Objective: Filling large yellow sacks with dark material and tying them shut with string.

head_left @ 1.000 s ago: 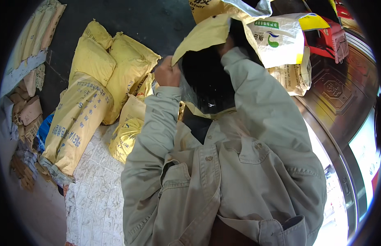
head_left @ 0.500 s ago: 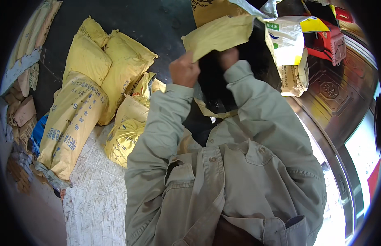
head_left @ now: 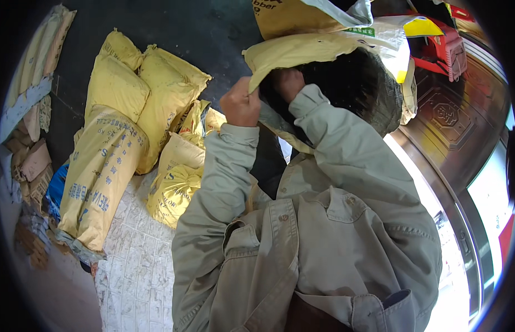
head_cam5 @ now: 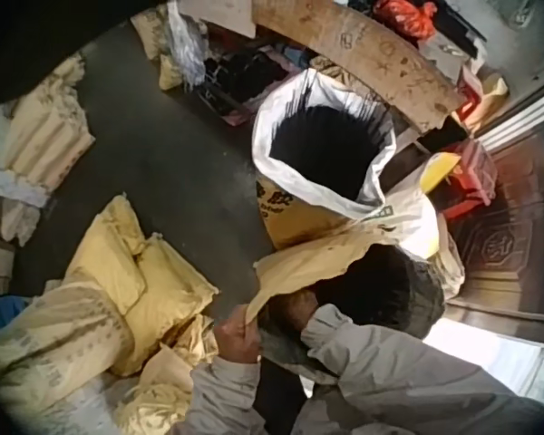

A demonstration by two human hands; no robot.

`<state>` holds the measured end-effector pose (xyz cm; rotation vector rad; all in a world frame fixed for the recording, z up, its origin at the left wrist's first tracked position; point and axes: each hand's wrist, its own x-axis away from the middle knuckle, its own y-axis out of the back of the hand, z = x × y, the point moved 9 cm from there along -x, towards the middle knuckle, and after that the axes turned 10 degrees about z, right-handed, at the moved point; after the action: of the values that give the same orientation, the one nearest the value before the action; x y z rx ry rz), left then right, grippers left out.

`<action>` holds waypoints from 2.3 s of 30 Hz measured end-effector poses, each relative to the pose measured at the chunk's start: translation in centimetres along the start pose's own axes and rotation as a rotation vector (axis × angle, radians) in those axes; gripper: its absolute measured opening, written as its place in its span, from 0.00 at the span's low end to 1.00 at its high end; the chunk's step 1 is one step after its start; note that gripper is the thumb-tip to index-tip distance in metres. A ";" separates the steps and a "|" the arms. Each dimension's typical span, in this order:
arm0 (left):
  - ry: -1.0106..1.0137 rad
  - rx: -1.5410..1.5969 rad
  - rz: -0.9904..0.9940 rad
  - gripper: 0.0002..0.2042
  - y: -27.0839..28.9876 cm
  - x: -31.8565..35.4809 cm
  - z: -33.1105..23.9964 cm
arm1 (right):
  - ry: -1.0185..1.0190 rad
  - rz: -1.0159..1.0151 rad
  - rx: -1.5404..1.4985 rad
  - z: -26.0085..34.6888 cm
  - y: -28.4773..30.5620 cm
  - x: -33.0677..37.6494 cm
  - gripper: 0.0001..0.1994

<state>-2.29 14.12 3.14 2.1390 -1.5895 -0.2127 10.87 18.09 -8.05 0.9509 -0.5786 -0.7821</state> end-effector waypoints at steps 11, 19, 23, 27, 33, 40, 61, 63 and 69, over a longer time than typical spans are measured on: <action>-0.055 -0.103 0.046 0.01 -0.9 -2.0 -1.2 | -0.261 -0.020 -0.038 -1.7 1.8 0.0 0.03; -0.056 -0.144 0.072 0.02 -1.5 -1.9 -1.0 | -0.223 -0.149 -0.074 -5.6 1.0 -0.9 0.05; -0.054 -0.164 0.105 0.02 -1.3 -0.8 -1.2 | -0.366 0.025 0.018 -2.3 -1.1 -1.1 0.06; -0.100 -0.184 0.089 0.03 -0.6 0.4 -0.9 | -0.558 0.316 -0.015 -6.0 -3.0 -2.6 0.07; -0.165 -0.272 0.195 0.04 -4.1 0.2 -3.3 | -0.600 0.101 -0.113 -6.1 -5.2 1.0 0.11; -0.149 -0.425 0.035 0.11 -1.4 -0.8 -4.2 | -0.513 -0.669 -0.049 -12.8 24.1 13.0 0.06; -0.171 -0.194 0.238 0.07 -4.7 -5.3 0.4 | -0.579 -0.298 -0.335 -18.5 7.0 3.6 0.23; -0.186 -0.168 0.268 0.07 -5.4 -5.5 -0.6 | -0.425 -0.218 0.121 -18.6 7.1 4.2 0.23; -0.109 -0.225 0.188 0.10 -4.5 -5.6 0.5 | -0.382 -0.529 -0.556 -21.0 9.1 5.4 0.21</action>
<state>-0.39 20.27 -0.19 1.8240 -1.7266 -0.4311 32.43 27.28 -9.37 0.4301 -0.3968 -1.5281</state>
